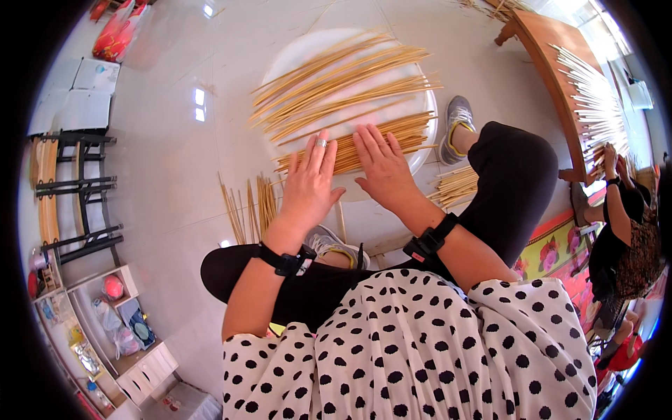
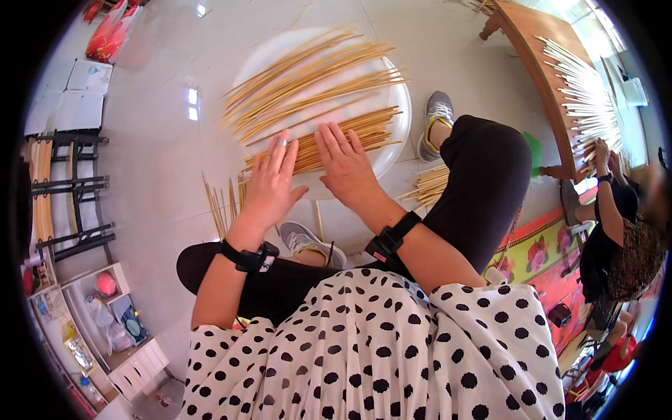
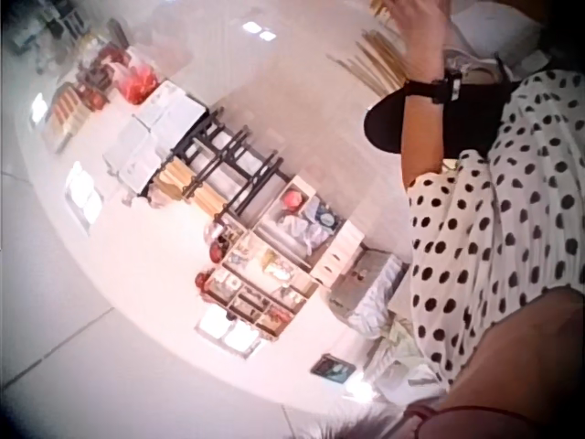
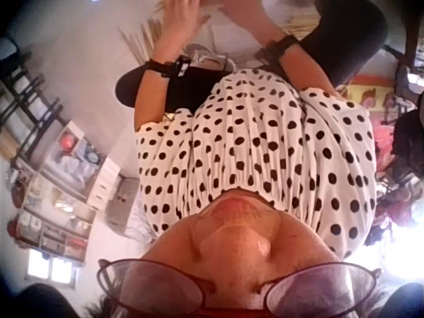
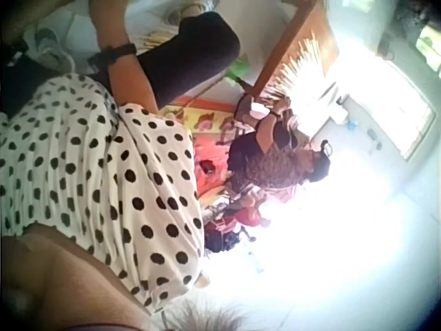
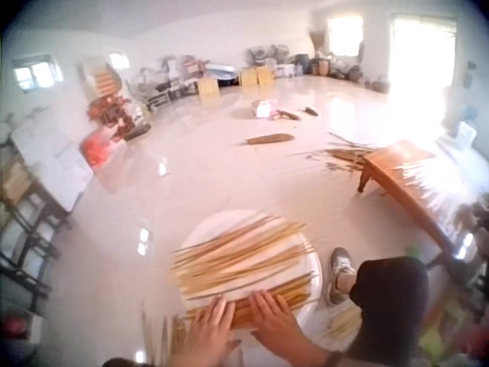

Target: The person sorts thin wooden sticks on a flat surface by hand, picking them up from the floor and aligning them into a bundle.

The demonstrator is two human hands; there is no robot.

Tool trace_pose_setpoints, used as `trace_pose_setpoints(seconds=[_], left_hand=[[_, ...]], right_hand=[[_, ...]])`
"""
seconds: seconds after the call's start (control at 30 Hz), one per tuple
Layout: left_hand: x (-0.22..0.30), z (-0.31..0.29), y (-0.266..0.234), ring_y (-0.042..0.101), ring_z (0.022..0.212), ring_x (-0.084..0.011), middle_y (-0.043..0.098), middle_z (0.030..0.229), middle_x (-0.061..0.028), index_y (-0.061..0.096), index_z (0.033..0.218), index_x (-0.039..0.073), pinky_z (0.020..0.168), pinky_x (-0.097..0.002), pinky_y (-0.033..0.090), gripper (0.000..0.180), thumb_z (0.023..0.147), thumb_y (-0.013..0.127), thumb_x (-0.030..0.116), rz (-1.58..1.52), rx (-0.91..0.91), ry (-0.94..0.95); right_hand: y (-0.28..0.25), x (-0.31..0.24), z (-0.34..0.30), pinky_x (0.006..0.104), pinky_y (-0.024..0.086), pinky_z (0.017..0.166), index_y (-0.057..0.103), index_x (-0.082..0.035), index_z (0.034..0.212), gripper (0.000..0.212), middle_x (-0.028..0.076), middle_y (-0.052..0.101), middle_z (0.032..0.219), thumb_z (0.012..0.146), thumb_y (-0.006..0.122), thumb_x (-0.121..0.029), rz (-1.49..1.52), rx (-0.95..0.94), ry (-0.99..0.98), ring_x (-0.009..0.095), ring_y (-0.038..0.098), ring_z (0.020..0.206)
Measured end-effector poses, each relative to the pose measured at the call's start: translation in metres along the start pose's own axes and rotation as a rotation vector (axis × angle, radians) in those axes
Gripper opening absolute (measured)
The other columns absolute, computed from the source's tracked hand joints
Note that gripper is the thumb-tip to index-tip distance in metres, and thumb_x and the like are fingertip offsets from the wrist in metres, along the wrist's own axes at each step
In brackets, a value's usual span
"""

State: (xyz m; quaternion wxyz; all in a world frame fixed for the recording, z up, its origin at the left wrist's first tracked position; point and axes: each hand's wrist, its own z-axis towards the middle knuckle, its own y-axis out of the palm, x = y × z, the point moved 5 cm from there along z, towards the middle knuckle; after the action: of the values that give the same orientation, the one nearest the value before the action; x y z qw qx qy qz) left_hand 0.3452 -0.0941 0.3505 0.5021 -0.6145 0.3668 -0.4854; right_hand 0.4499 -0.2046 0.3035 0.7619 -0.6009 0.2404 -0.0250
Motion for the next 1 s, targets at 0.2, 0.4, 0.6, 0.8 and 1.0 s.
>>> trace_pose_setpoints(seconds=[0.2,0.4,0.6,0.8,1.0], left_hand=[[-0.059,0.013,-0.084,0.057,0.121,-0.0353,0.057,0.137,-0.0161,0.065,0.121,0.003,0.099,-0.0481,0.047,0.041,0.082,0.077,0.012,0.042,0.154,0.004],[-0.085,0.031,-0.056,0.066,0.090,-0.0332,0.068,0.096,-0.0101,0.071,0.096,0.007,0.077,-0.0418,0.054,0.011,0.084,0.072,0.007,-0.154,0.154,-0.049],[-0.079,0.042,-0.032,0.066,0.085,-0.0321,0.065,0.089,-0.0081,0.070,0.088,0.008,0.071,-0.0435,0.054,0.006,0.083,0.073,0.007,-0.111,0.204,-0.012],[-0.078,0.051,-0.027,0.065,0.083,-0.0312,0.062,0.086,-0.0086,0.066,0.087,0.007,0.069,-0.0437,0.053,0.006,0.084,0.071,0.007,-0.031,0.152,0.019],[-0.070,0.052,-0.028,0.064,0.084,-0.0335,0.062,0.086,-0.0101,0.063,0.089,0.006,0.070,-0.0448,0.051,0.010,0.084,0.071,0.005,0.048,0.149,0.098]], right_hand=[[0.001,-0.002,0.000,0.0499,0.023,0.122,0.032,0.001,0.155,0.100,0.016,0.032,0.163,0.074,0.084,-0.028,0.006,-0.001,-0.008,0.030,0.028,0.152],[-0.002,0.000,0.000,0.0504,0.023,0.122,0.033,0.001,0.155,0.101,0.016,0.032,0.163,0.074,0.084,-0.029,-0.019,-0.015,0.007,0.031,0.028,0.152],[0.001,0.001,-0.001,0.0505,0.024,0.121,0.034,0.001,0.154,0.100,0.017,0.034,0.161,0.073,0.084,-0.029,0.007,0.008,-0.010,0.031,0.030,0.151],[-0.003,-0.001,-0.001,0.0495,0.024,0.121,0.036,0.001,0.153,0.096,0.015,0.034,0.159,0.074,0.082,-0.029,-0.015,-0.011,0.000,0.030,0.029,0.151],[-0.003,-0.003,-0.001,0.0495,0.024,0.121,0.036,0.001,0.152,0.095,0.015,0.034,0.159,0.074,0.082,-0.028,-0.010,-0.008,-0.003,0.031,0.029,0.150]])
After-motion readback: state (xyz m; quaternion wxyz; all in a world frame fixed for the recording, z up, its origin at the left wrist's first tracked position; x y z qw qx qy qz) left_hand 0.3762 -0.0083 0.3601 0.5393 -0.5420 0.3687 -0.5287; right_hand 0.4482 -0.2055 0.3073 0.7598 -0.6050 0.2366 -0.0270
